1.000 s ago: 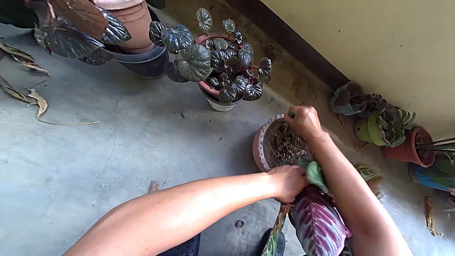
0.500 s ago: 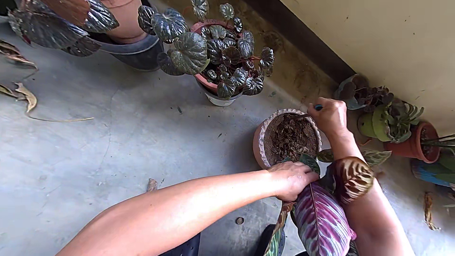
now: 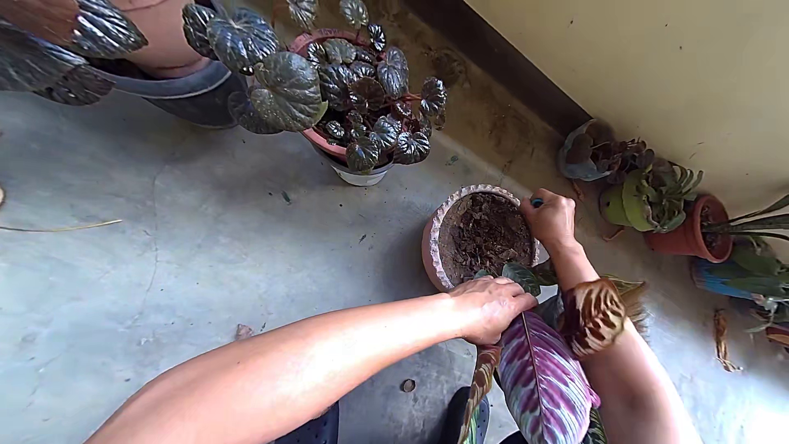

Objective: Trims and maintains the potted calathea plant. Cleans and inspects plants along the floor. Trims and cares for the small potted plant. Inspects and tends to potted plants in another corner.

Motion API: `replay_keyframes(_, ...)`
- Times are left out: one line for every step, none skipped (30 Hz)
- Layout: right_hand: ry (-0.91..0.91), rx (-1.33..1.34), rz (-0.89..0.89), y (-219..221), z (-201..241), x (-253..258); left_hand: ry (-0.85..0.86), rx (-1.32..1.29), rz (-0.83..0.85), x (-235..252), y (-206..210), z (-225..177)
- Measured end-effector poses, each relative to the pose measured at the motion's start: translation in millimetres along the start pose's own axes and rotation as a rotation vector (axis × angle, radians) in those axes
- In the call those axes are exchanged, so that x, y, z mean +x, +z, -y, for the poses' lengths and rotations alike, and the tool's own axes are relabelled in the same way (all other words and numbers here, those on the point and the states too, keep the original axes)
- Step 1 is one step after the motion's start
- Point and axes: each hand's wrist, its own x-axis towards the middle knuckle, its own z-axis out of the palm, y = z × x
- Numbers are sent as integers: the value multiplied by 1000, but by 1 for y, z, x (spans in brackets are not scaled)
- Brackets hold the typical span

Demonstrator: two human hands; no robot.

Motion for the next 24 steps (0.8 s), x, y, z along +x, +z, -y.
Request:
replay_keyframes(-21, -6, 24, -7, 1, 1, 3, 9, -2, -1, 0, 0)
replay_keyframes(-50, -14, 35, -18, 3, 1, 4, 15, -2, -2, -1, 0)
replay_keyframes(-75, -26, 32, -31, 5, -1, 3, 20, -3, -3, -2, 0)
replay_keyframes(-90, -51, 23, -40, 5, -2, -1, 23, -3, -4, -2, 0)
replay_keyframes(-95, -71, 12, -43, 3, -4, -1, 23, -6, -4, -2, 1)
replay_keyframes(-83, -78, 6, -38, -1, -5, -4, 24, -2, -5, -2, 1)
replay_keyframes(-59, -67, -6, -29, -6, -5, -6, 27, 4, -5, -1, 2)
replay_keyframes(-30, -53, -26, -20, -9, -6, -7, 30, 5, -4, -1, 1)
replay_keyframes(-12, -34, -37, -15, -9, -5, -11, 31, 14, -3, -1, 1)
replay_keyframes(-10, -18, -28, -14, -9, -8, -10, 32, 22, -2, 1, -1)
replay_keyframes(-26, -10, -1, -17, -9, -14, -6, 35, 23, -1, 2, -2)
replay_keyframes(-47, -9, 32, -24, -7, -19, 0, 42, 21, 1, 2, -4)
replay_keyframes(-69, -21, 44, -32, -6, -25, 0, 50, 25, 2, 1, -5)
replay_keyframes(-89, -35, 26, -40, -6, -29, -5, 53, 35, 3, -1, -7)
replay_keyframes(-87, -49, -2, -44, -7, -33, -10, 52, 39, 2, -1, -8)
replay_keyframes(-53, -58, -32, -42, -11, -34, -18, 55, 43, 2, 0, -8)
replay_keyframes(17, -47, -52, -35, -14, -34, -26, 60, 50, 1, -1, -8)
replay_keyframes(108, -11, -60, -25, -16, -34, -30, 64, 53, 0, -1, -8)
replay_keyframes(190, 37, -50, -16, -18, -34, -34, 66, 55, 0, 0, -9)
replay_keyframes(258, 77, -34, -8, -20, -38, -35, 64, 56, 0, 3, -10)
replay_keyframes(294, 103, -16, -7, -21, -39, -33, 65, 45, 0, 4, -12)
replay_keyframes(295, 119, 1, -13, -19, -37, -34, 68, 35, 0, 2, -12)
replay_keyframes(274, 126, 16, -25, -16, -37, -40, 72, 36, -2, 1, -12)
replay_keyframes(235, 112, 16, -38, -14, -38, -48, 72, 40, -4, -1, -13)
